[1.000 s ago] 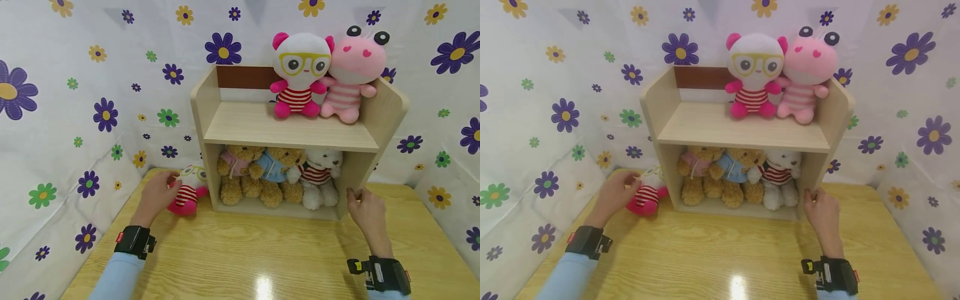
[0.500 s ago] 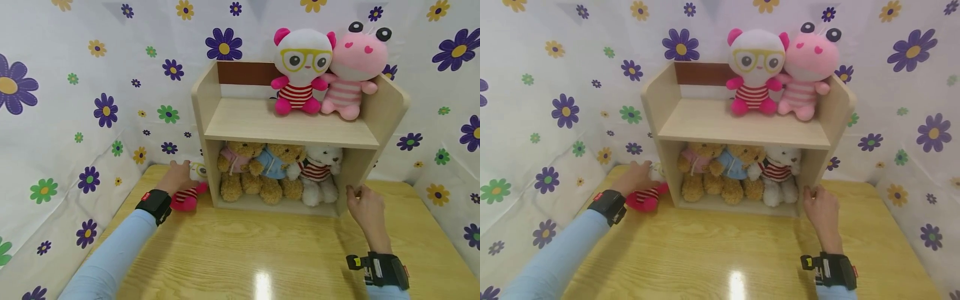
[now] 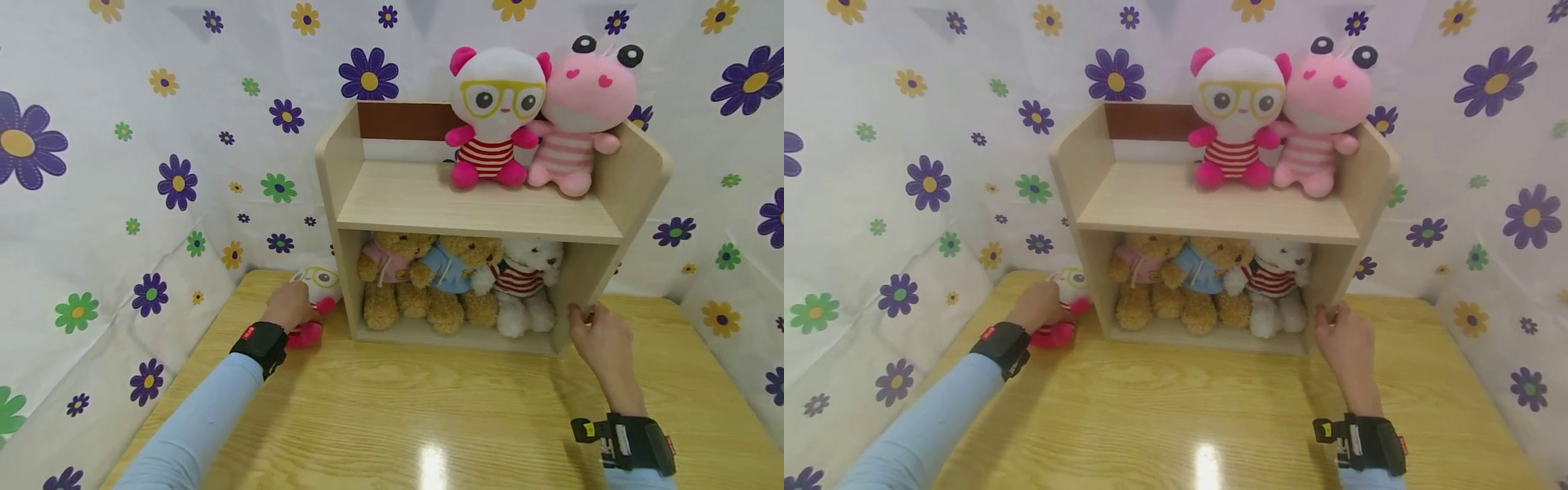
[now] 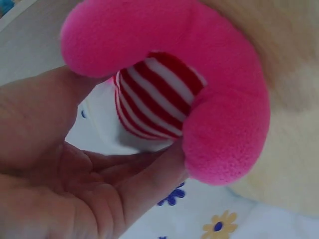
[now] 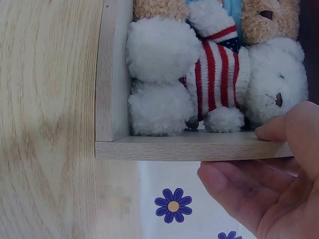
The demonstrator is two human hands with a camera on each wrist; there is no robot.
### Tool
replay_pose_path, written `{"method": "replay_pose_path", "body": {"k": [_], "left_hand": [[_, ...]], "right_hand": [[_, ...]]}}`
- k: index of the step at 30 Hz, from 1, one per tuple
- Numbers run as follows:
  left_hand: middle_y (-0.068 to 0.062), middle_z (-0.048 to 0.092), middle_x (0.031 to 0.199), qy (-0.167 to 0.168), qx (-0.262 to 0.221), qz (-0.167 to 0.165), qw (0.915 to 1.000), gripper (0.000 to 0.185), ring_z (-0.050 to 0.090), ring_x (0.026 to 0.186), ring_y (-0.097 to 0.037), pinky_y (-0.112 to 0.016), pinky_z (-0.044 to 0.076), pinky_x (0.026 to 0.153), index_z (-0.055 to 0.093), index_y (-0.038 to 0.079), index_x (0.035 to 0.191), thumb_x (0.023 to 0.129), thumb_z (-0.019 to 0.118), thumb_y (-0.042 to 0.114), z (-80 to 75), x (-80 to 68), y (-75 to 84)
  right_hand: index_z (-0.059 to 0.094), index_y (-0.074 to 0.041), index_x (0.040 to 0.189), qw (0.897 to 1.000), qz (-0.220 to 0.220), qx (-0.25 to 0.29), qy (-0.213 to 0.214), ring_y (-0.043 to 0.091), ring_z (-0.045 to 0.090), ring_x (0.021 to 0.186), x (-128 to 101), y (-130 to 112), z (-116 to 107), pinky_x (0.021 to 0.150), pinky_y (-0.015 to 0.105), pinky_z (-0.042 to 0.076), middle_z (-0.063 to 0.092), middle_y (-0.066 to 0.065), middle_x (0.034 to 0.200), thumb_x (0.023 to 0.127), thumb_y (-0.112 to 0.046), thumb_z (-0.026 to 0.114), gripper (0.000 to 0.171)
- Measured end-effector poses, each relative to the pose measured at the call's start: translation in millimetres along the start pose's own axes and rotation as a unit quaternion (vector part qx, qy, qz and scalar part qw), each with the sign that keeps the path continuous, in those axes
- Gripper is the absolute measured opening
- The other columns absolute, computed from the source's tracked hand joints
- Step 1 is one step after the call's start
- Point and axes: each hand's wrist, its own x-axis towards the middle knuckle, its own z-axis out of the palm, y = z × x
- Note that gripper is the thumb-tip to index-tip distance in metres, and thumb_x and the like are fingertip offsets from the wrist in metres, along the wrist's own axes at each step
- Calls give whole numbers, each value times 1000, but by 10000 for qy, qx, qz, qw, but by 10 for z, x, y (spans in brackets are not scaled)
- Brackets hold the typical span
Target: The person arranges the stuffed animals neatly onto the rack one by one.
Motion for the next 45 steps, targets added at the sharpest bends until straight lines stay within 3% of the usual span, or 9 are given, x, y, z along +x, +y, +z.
{"method": "replay_pose_path", "body": {"k": [2,5,10,15,19,22,27,35,45], "left_hand": [[-24,65,102,9,-96,64,9999,58,61,86,-32,-40,56,69,62,-15,112,83,84,31,37,9,-17],[-30,65,108,46,-296,30,9995,76,65,92,-38,-47,58,80,46,-21,128,83,83,28,106,15,-39],[-41,64,116,157,-519,78,9985,99,68,102,-47,-55,55,94,16,-22,146,85,80,22,203,9,-75],[-42,65,113,320,-608,109,9976,95,70,98,-48,-56,56,89,19,-20,145,85,80,22,272,7,-128],[-42,63,116,342,-683,67,9971,93,69,99,-49,-56,56,89,21,-18,145,86,80,23,294,13,-150],[-42,62,118,361,-693,72,9969,93,69,101,-49,-57,56,90,20,-18,146,86,79,23,303,18,-156],[-42,63,117,417,-604,110,9972,93,69,100,-48,-57,56,88,19,-18,147,87,77,22,315,21,-171],[-39,65,110,719,-742,175,9945,86,69,93,-46,-57,56,80,25,-17,143,85,76,19,305,-40,-207],[-36,65,112,1245,-1220,221,9844,67,68,91,-43,-55,54,75,30,-11,135,83,66,11,239,-160,-357]], "right_hand": [[61,4,77,10000,-9,-24,-10,19,47,49,8,19,-27,43,29,32,68,27,72,100,-21,56,34],[63,5,81,10000,-23,23,-65,17,47,50,22,50,-53,43,29,33,69,27,76,100,-22,57,33],[65,13,107,9998,26,159,-129,27,61,53,39,44,-63,42,30,38,71,35,88,101,-27,57,41],[59,14,122,9968,46,546,589,51,71,75,99,-40,-57,48,15,39,69,40,97,100,-29,57,48],[62,13,118,9843,-291,841,1521,53,71,76,168,-84,-63,59,-3,30,70,38,94,98,-21,60,39],[65,13,111,9776,-516,808,1875,52,71,72,203,-98,-72,67,-7,26,70,36,87,98,-17,60,33],[64,15,100,9756,-799,552,1970,49,67,60,216,-117,-94,64,-5,25,67,35,76,99,-14,61,29],[65,17,104,9770,-980,581,1802,49,68,58,242,-149,-109,54,-2,26,69,37,80,99,-11,60,29],[65,15,100,9748,-1030,597,1885,46,67,56,261,-157,-92,57,-2,27,68,35,75,98,-10,62,26]]}}
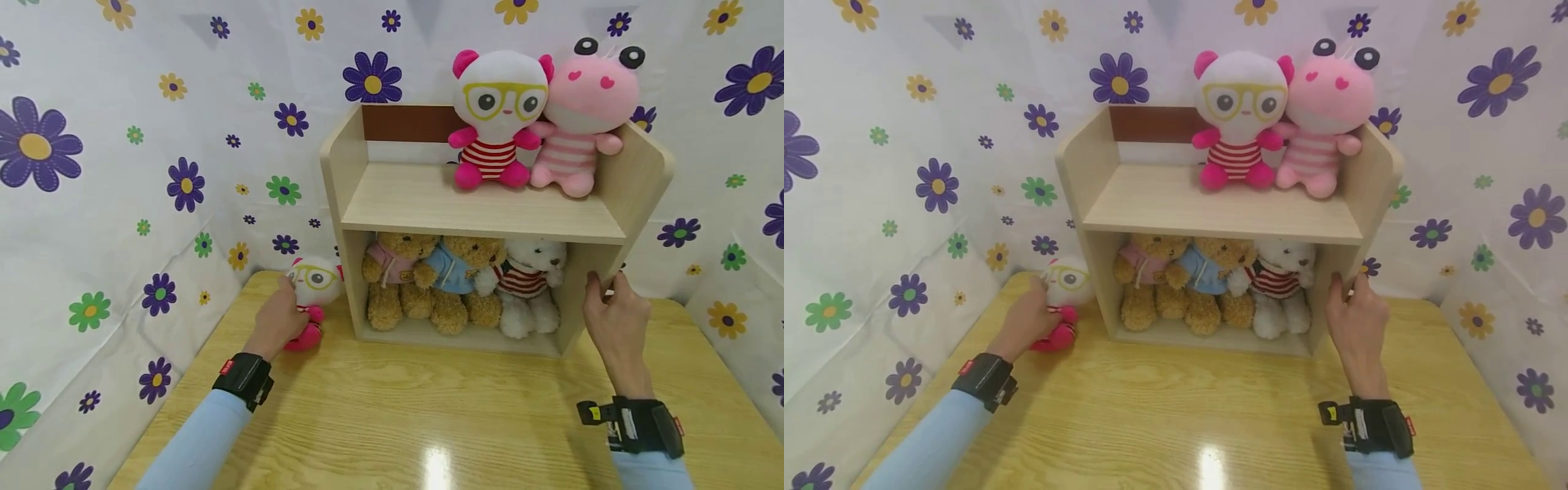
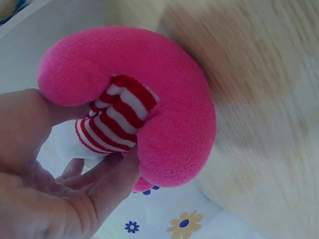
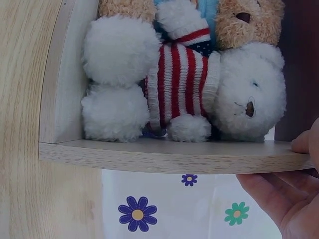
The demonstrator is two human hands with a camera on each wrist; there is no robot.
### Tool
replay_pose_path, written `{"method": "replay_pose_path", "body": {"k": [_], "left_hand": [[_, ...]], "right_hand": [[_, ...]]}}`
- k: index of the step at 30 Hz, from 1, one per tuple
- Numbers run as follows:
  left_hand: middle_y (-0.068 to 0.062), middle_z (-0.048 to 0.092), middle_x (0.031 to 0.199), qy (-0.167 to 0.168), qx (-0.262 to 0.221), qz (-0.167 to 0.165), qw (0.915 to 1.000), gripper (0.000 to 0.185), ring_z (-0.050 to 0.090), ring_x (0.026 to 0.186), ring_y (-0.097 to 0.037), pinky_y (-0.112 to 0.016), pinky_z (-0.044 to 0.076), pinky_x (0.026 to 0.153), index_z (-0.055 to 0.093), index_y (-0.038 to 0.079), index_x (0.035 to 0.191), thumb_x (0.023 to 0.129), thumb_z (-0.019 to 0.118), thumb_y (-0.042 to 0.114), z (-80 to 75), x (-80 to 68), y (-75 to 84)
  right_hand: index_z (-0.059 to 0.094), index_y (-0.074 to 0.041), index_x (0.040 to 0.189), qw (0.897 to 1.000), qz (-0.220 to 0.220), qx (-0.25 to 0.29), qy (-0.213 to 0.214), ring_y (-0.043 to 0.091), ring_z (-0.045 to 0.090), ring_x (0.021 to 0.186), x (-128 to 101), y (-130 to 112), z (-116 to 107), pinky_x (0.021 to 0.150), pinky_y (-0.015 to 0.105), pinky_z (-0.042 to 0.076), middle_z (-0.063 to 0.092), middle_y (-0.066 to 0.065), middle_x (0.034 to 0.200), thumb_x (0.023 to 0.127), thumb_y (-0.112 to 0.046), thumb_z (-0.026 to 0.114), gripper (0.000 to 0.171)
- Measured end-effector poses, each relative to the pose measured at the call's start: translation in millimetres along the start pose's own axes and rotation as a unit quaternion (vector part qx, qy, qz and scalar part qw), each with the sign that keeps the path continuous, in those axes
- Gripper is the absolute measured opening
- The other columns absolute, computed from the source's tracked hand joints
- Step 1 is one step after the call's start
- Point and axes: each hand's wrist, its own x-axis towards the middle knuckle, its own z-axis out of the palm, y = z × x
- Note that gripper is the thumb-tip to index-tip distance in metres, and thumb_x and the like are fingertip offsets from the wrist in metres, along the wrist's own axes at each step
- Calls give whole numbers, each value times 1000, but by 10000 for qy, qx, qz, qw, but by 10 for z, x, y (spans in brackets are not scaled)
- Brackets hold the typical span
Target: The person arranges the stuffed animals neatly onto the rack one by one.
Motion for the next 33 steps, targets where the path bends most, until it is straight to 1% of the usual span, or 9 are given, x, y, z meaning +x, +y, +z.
{"method": "replay_pose_path", "body": {"k": [3,5,8,13,16,20,23,27,33], "left_hand": [[-39,63,116,338,-213,-62,9992,65,68,97,-47,-59,55,77,31,-10,135,85,66,12,-64,-84,8],[-38,63,114,749,-436,-143,9961,63,68,97,-49,-61,55,76,33,-7,134,86,68,15,-100,-138,35],[-32,64,108,1606,-947,-142,9824,62,69,91,-47,-58,55,72,36,-3,130,85,73,19,-159,-212,100],[-20,59,102,3060,-1891,339,9324,63,67,84,-33,-32,50,71,36,-1,124,84,79,22,-286,-309,227],[-20,56,109,3599,-2255,816,9016,64,67,88,-25,-15,48,73,35,-3,124,85,81,22,-376,-351,308],[-15,54,117,3961,-2686,1194,8699,63,67,92,-11,-8,51,74,36,1,125,85,82,18,-486,-419,421],[1,54,119,4120,-3036,1344,8486,64,66,97,-2,-10,53,78,37,5,128,84,83,14,-548,-489,497],[18,49,126,4291,-3354,1672,8219,65,68,104,-5,-15,55,84,36,5,129,83,82,8,-622,-567,592],[7,56,134,4375,-3732,2185,7884,67,68,112,-18,-20,57,89,36,1,130,81,81,1,-716,-643,788]], "right_hand": [[65,15,98,10000,45,6,1,46,67,56,-3,-20,-11,54,0,28,68,35,74,98,-11,61,26],[65,15,97,10000,92,-20,20,46,67,56,-13,-31,-28,52,0,28,68,34,73,98,-11,61,26],[65,15,95,9999,150,-37,49,47,66,56,-35,-38,-57,52,0,28,67,34,71,97,-10,62,26],[65,15,96,9998,150,-113,47,47,66,56,-68,-12,-78,52,0,27,66,34,70,97,-10,63,25],[65,16,98,9997,177,-138,67,48,67,56,-76,3,-78,50,1,27,67,35,71,97,-10,63,26],[65,16,100,9996,210,-153,66,49,67,57,-73,4,-69,49,2,26,68,36,74,97,-10,63,27],[64,17,98,9997,182,-166,36,49,67,58,-70,-8,-55,50,1,26,67,36,73,97,-10,63,27],[64,17,95,9998,102,-157,16,50,67,58,-61,-26,-36,51,0,26,67,36,72,97,-9,63,26],[64,16,96,9999,88,-110,16,49,67,58,-37,-47,-12,52,-1,26,67,35,72,97,-9,63,26]]}}
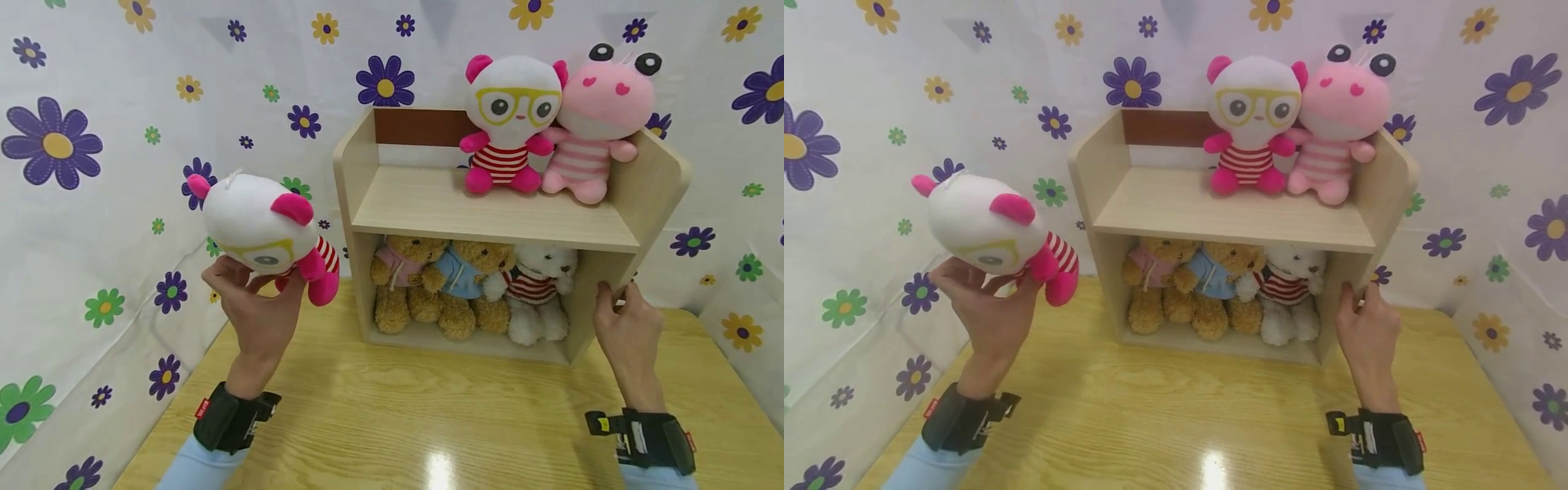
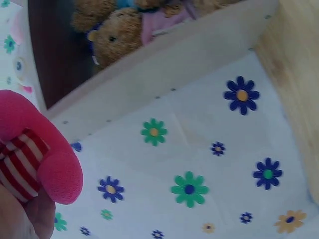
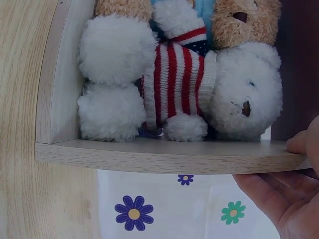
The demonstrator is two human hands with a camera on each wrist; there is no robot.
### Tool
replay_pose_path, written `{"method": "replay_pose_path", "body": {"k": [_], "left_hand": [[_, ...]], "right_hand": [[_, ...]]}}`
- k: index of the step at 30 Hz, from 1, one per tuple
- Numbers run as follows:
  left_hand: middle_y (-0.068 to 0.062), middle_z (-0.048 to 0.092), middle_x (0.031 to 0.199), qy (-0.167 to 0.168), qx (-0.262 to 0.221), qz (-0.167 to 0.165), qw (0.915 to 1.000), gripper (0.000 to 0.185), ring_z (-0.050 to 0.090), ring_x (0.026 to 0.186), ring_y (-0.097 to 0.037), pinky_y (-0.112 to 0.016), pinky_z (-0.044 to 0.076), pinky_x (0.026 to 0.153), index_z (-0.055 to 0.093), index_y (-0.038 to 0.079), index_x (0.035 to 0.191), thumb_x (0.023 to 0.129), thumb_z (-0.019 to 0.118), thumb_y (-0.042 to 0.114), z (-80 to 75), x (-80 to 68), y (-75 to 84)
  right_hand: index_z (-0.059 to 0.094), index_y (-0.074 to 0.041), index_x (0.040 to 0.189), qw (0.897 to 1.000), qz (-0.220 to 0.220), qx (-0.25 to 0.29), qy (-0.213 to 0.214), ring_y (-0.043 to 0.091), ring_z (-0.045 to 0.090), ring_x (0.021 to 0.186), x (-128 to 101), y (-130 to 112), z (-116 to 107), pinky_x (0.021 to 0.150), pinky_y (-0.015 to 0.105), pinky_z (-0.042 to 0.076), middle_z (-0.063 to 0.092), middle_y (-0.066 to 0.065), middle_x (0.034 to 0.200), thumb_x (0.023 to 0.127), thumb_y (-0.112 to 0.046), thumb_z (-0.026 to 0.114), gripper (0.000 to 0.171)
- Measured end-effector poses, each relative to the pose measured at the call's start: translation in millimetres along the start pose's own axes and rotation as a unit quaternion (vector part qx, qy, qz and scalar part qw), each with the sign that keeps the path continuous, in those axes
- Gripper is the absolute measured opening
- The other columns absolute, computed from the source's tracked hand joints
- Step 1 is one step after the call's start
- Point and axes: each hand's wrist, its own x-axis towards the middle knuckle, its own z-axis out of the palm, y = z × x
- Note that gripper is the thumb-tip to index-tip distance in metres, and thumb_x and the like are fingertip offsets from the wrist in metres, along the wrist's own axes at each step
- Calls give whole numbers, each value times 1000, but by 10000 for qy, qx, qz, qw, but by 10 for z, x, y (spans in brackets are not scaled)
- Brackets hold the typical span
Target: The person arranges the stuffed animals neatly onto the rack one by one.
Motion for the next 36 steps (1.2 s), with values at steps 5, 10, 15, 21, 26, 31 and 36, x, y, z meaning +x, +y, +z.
{"method": "replay_pose_path", "body": {"k": [5,10,15,21,26,31,36], "left_hand": [[-2,59,137,19,-511,22,9987,74,63,121,-25,-25,57,94,37,-1,135,78,84,2,137,39,283],[-6,58,138,-47,-835,180,9963,85,59,129,-31,-36,54,104,35,-2,140,75,88,10,325,105,563],[-12,55,139,-166,-784,281,9964,89,57,130,-28,-41,53,105,32,-5,141,74,88,12,525,173,736],[-7,54,136,-403,-668,-362,9963,78,63,119,-15,-30,59,92,33,-1,136,79,85,13,760,364,825],[-14,52,135,-899,-359,-361,9947,75,62,118,-15,-35,60,90,30,-3,133,84,83,17,944,484,769],[-16,52,128,-1237,167,-513,9909,68,59,114,-20,-35,57,95,34,-1,128,85,82,20,1119,511,651],[-18,52,123,-1452,891,-635,9833,60,61,111,-29,-40,55,95,36,-1,126,88,77,20,1300,546,645]], "right_hand": [[64,17,97,10000,24,10,4,50,67,58,-1,-10,1,54,-2,25,67,36,73,97,-9,63,26],[64,17,95,10000,-87,-34,19,50,67,58,2,-13,-2,56,-2,25,67,36,73,97,-9,62,26],[64,18,96,9998,-169,-43,-12,50,66,57,1,-5,-10,54,-1,25,67,36,73,97,-8,62,27],[63,17,94,9996,-253,-100,11,48,66,56,-2,19,0,54,0,26,66,34,70,97,-8,63,25],[63,16,91,9995,-285,-102,15,48,67,56,-8,12,8,53,2,26,66,34,68,97,-8,63,25],[63,16,91,9998,-201,-57,18,50,66,57,-14,-11,0,53,1,26,66,35,70,97,-9,62,26],[64,17,95,9998,-191,-72,49,50,66,58,2,-19,-13,56,-1,24,67,35,73,97,-9,62,26]]}}
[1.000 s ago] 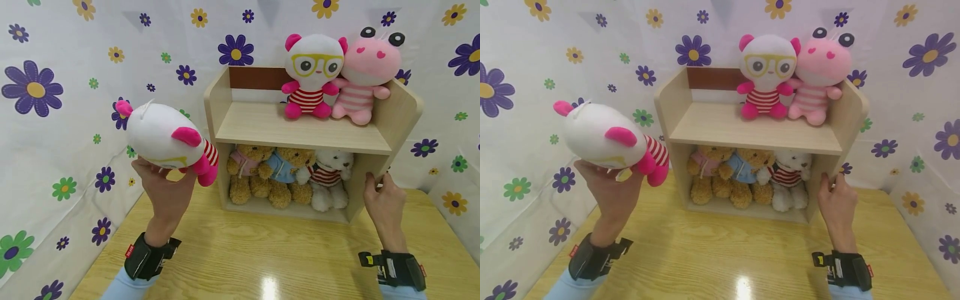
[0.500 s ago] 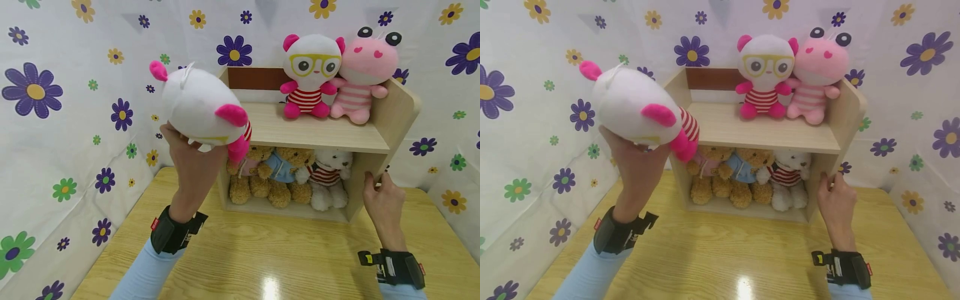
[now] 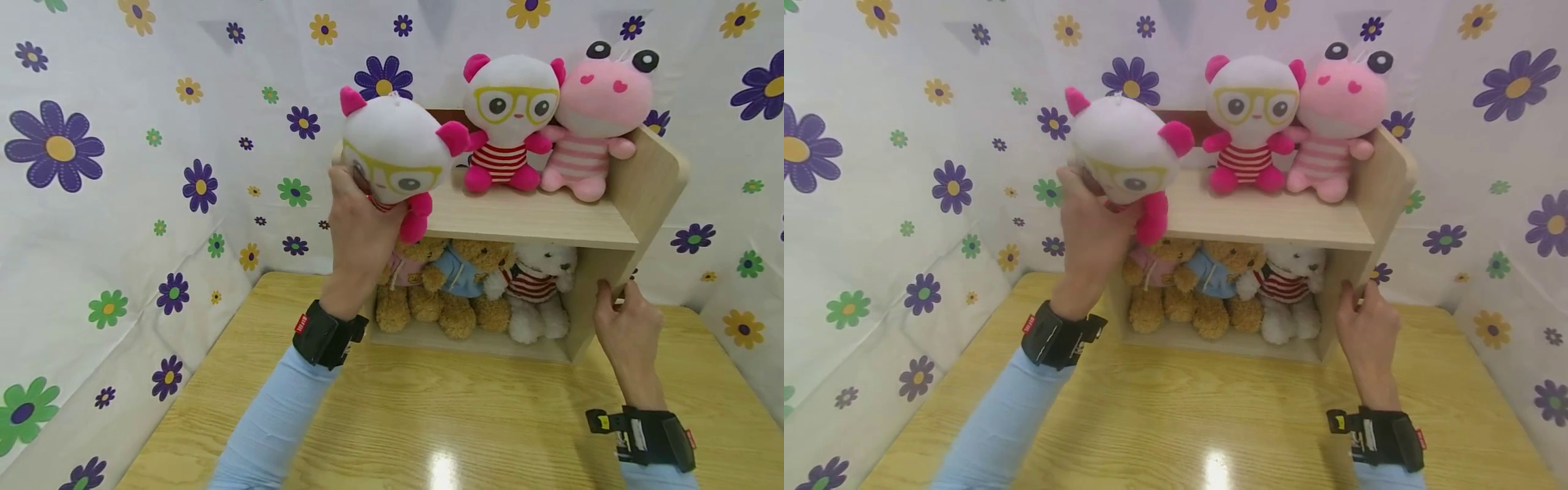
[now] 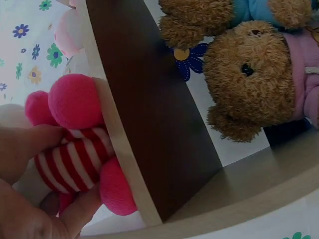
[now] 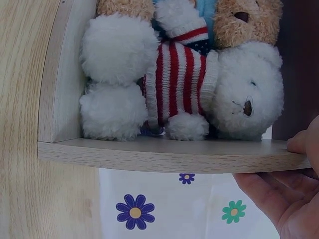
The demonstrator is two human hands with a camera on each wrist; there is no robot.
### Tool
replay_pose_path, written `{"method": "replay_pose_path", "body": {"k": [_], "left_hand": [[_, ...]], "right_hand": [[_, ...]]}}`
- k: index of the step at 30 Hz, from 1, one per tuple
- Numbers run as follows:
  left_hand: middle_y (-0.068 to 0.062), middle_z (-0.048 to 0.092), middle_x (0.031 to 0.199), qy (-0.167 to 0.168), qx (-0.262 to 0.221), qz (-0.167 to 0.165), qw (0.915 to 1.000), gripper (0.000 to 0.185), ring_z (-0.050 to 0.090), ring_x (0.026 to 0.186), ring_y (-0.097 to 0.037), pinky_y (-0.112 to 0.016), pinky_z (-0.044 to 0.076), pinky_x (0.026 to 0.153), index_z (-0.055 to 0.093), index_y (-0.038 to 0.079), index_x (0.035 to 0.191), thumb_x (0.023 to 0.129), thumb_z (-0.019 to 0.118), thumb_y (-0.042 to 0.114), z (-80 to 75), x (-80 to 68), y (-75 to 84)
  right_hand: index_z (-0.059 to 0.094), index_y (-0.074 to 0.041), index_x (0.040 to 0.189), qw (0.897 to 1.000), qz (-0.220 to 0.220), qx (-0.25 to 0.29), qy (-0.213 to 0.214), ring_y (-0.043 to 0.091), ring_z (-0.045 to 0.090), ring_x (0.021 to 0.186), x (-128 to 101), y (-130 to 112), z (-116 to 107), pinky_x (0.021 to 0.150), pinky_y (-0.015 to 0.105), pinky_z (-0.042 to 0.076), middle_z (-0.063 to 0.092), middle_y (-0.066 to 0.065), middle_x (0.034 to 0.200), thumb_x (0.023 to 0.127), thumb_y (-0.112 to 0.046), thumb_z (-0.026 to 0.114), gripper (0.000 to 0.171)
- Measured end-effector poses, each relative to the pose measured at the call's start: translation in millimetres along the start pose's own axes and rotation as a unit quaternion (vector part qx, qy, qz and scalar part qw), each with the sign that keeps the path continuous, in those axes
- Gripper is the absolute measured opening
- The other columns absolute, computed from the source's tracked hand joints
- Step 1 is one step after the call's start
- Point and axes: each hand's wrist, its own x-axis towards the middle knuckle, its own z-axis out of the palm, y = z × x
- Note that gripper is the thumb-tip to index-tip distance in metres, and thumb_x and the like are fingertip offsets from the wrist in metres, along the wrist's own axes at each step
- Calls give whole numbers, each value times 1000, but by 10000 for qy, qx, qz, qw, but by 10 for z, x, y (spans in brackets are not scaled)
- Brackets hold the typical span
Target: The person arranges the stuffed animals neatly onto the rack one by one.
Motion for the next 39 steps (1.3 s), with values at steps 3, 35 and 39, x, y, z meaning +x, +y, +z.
{"method": "replay_pose_path", "body": {"k": [3,35,39], "left_hand": [[-19,52,124,-236,491,10,9985,56,65,114,-33,-43,55,98,36,-2,126,89,74,17,58,109,64],[-23,35,136,-1295,1696,-1312,9681,68,60,113,-37,-38,50,103,28,-1,140,94,69,25,521,828,126],[-22,40,139,-1826,1791,-1415,9563,68,57,121,-33,-38,48,106,25,3,147,98,62,32,375,754,233]], "right_hand": [[64,17,97,10000,7,-6,-15,50,66,58,28,8,-6,57,-2,24,67,36,74,98,-10,62,27],[63,18,91,10000,-50,-40,-50,51,66,56,1,27,19,51,1,24,66,37,71,98,-9,61,28],[62,18,90,9999,-98,-61,-28,51,65,55,-19,6,20,51,1,24,66,37,71,98,-9,61,28]]}}
